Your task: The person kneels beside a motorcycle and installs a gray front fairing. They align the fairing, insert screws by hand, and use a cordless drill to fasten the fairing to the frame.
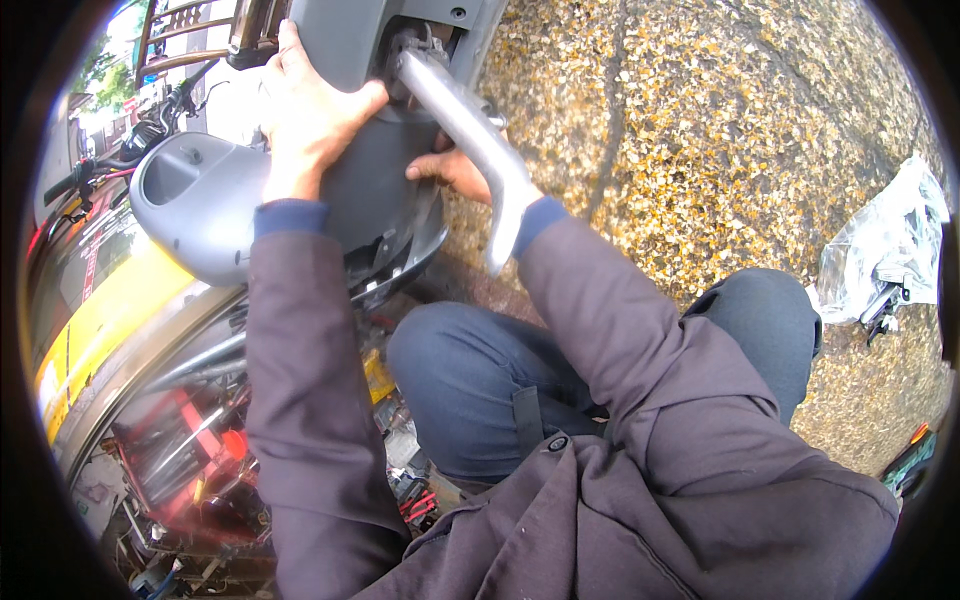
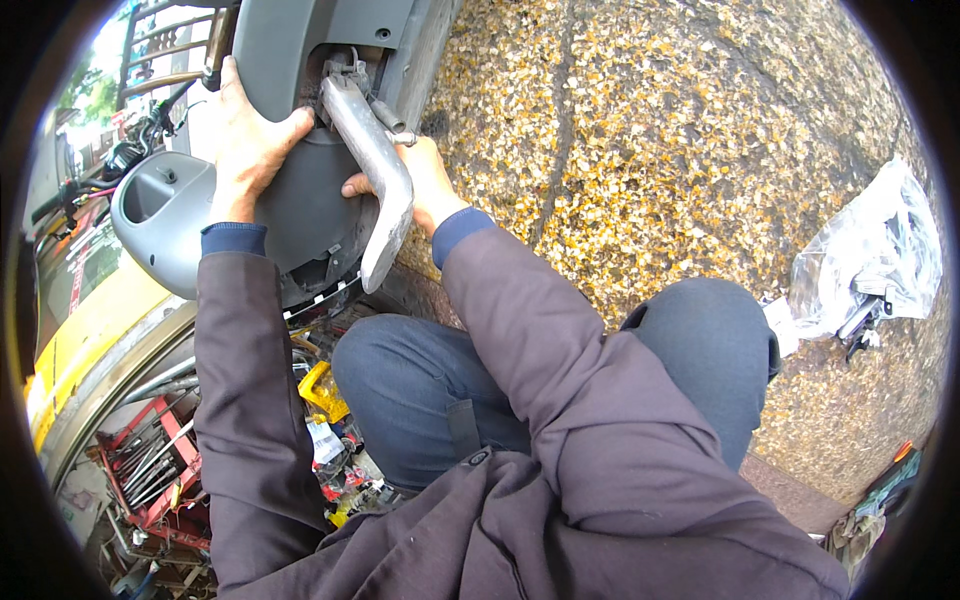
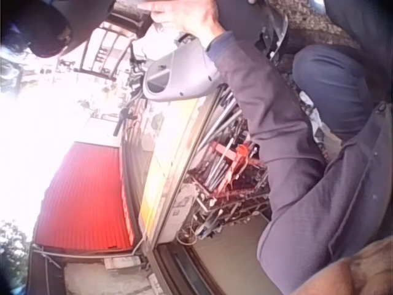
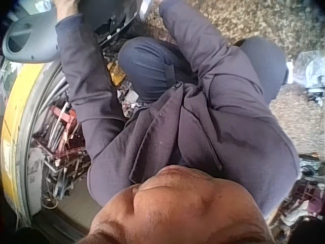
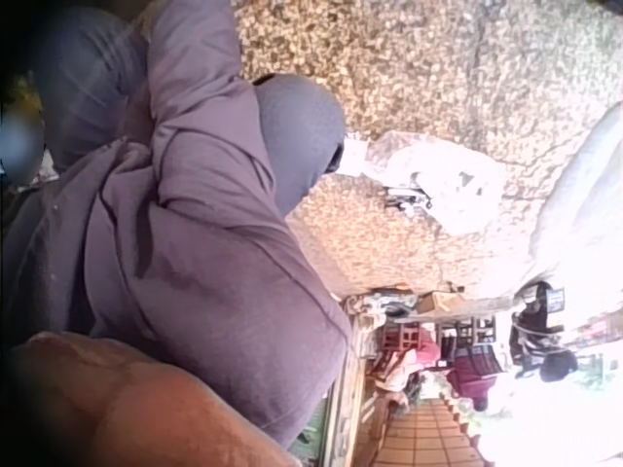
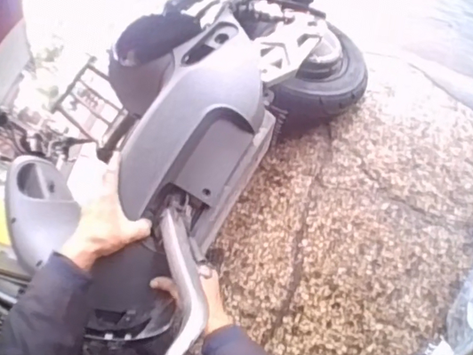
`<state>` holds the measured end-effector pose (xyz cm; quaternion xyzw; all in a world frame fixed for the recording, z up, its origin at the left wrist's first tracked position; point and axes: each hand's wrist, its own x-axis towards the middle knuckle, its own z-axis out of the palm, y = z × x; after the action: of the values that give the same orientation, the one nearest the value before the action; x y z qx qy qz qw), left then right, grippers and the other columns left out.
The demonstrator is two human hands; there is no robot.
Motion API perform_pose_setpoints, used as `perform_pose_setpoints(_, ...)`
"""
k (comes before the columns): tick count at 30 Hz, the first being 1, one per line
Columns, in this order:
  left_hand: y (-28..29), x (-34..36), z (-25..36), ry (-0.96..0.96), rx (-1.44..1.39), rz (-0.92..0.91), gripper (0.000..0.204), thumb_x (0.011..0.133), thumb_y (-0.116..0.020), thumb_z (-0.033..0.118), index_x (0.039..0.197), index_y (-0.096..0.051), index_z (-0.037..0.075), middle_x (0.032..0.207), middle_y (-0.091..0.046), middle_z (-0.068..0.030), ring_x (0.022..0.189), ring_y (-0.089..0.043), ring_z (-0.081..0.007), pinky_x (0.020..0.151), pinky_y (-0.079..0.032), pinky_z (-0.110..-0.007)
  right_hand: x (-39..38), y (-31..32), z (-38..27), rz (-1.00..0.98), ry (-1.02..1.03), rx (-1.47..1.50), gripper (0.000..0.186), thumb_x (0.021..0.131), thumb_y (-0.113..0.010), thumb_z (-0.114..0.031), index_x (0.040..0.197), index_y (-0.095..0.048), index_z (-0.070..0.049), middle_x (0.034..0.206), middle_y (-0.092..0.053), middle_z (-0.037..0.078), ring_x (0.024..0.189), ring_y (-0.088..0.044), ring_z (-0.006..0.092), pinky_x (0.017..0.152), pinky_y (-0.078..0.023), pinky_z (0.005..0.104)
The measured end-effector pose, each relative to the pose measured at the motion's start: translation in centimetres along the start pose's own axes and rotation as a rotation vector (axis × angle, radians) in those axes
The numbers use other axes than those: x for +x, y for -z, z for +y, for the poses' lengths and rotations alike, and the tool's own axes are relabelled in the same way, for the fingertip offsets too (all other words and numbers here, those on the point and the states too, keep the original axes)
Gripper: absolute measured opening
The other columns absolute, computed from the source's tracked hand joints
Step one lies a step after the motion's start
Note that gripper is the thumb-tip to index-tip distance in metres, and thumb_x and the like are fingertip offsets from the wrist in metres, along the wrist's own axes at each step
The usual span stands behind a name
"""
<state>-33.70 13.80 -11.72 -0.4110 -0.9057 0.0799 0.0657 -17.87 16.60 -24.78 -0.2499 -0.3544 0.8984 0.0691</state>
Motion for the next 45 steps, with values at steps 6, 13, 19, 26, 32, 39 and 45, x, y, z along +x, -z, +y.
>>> perform_pose_setpoints(6,0.1,-0.6,1.0,-0.006,0.071,0.056,0.117,0.062,-0.078,0.048,0.155,-0.022,0.005,0.14,-0.042,-0.0279,0.127,-0.047,-0.0453,0.104,-0.042,-0.055,0.2,-0.3,0.2,0.086,0.322,-0.337,0.055,0.066,-0.092,-0.029,0.1,-0.061,0.0,0.084,-0.06,0.009,0.076,-0.059,0.0222,0.068,-0.051,0.0369)
perform_pose_setpoints(13,-0.8,-1.3,2.0,0.077,0.127,0.092,0.114,0.065,-0.077,0.051,0.155,-0.024,0.005,0.139,-0.046,-0.0277,0.126,-0.05,-0.0432,0.104,-0.043,-0.052,0.0,-0.6,0.1,0.12,0.306,-0.494,0.074,0.069,-0.088,-0.032,0.133,-0.059,-0.01,0.128,-0.065,0.012,0.115,-0.064,0.0288,0.099,-0.051,0.0375)
perform_pose_setpoints(19,0.5,-0.4,0.4,0.001,0.032,0.016,0.12,0.065,-0.082,0.055,0.157,-0.021,0.005,0.142,-0.043,-0.0301,0.129,-0.046,-0.0479,0.109,-0.039,-0.051,-0.3,-0.6,-0.3,0.064,0.224,-0.415,0.08,0.073,-0.086,-0.035,0.142,-0.053,-0.013,0.133,-0.064,0.012,0.122,-0.061,0.027,0.104,-0.047,0.035)
perform_pose_setpoints(26,0.0,2.5,0.0,0.241,-0.069,0.062,0.075,0.099,-0.038,0.062,0.135,-0.048,-0.003,0.128,-0.058,-0.0297,0.121,-0.054,-0.046,0.1,-0.044,-0.051,0.9,2.7,0.4,0.215,0.137,-0.314,0.031,0.08,-0.08,-0.028,0.099,-0.07,-0.005,0.088,-0.071,0.014,0.082,-0.069,0.0229,0.078,-0.053,0.0353)
perform_pose_setpoints(32,0.9,2.6,0.9,0.304,-0.071,0.093,0.058,0.101,-0.045,0.052,0.119,-0.055,-0.002,0.111,-0.063,-0.0275,0.107,-0.059,-0.0449,0.093,-0.047,-0.052,3.5,6.3,-10.3,0.731,0.544,-0.336,0.029,0.095,-0.067,-0.023,0.076,-0.064,-0.001,0.063,-0.061,0.006,0.058,-0.053,0.0104,0.055,-0.046,0.0296)
perform_pose_setpoints(39,1.0,2.7,1.0,0.294,-0.07,0.179,0.047,0.098,-0.053,0.046,0.107,-0.057,0.0,0.103,-0.063,-0.0229,0.101,-0.06,-0.0412,0.085,-0.049,-0.052,9.3,-5.2,-25.0,-0.2,1.152,-0.458,0.036,0.099,-0.059,-0.02,0.072,-0.052,0.001,0.056,-0.041,0.01,0.055,-0.035,0.0122,0.05,-0.037,0.0337)
perform_pose_setpoints(45,0.6,2.6,0.7,0.265,-0.042,0.219,0.043,0.095,-0.057,0.044,0.102,-0.057,0.002,0.096,-0.061,-0.0193,0.095,-0.06,-0.039,0.08,-0.05,-0.051,13.6,-7.8,-22.6,-0.169,0.982,-0.499,0.032,0.097,-0.061,-0.019,0.074,-0.056,0.002,0.058,-0.047,0.012,0.056,-0.039,0.0129,0.052,-0.041,0.0343)
